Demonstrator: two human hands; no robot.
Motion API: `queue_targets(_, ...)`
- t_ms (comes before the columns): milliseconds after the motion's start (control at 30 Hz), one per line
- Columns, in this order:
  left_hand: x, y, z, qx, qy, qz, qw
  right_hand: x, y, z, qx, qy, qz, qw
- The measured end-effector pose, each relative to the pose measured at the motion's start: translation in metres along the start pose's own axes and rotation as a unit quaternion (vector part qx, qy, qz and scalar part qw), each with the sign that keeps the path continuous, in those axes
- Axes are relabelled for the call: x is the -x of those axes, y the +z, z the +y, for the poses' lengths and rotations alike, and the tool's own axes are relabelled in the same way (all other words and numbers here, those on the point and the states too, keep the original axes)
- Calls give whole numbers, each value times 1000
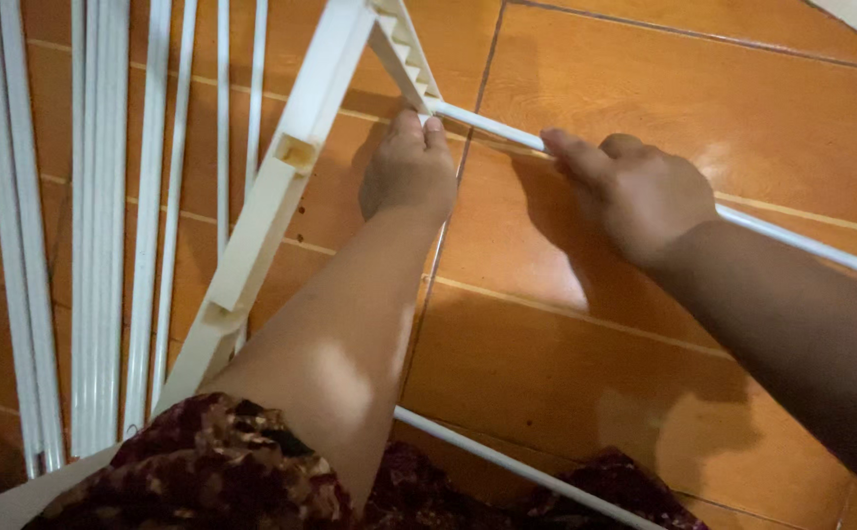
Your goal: The person wipes white plastic rods with a green cloth, then assembles them into a white plastic rack by inserting rods into ladder-like frames. The person sits on the floor during assembly and connects multiple rods to form the structure.
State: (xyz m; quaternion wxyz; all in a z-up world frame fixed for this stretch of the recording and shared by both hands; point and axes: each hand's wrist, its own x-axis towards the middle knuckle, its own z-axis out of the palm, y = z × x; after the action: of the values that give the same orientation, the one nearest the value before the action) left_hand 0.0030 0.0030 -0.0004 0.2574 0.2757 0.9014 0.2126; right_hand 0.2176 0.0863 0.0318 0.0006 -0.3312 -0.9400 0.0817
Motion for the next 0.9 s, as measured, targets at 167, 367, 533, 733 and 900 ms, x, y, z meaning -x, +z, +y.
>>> queue_targets(167, 1, 2, 1, 20, 3, 18, 1000, -24, -6, 9, -75, 45, -88, 992)
queue_targets(367, 2, 1, 3, 12, -1, 22, 1000, -61, -15, 19, -235, 118, -228, 938)
queue_targets(533, 0, 4, 1, -10, -8, 23, 1000, -71, -23, 24, -214, 210, -291, 909)
queue_targets(733, 0, 6, -3, -16, 5, 17, 1000, -33, -5, 15, -192, 40, -84, 977)
queue_targets(900, 1, 8, -5, -6, 34, 42, 998, 6, 12, 3, -5, -52, 120, 991)
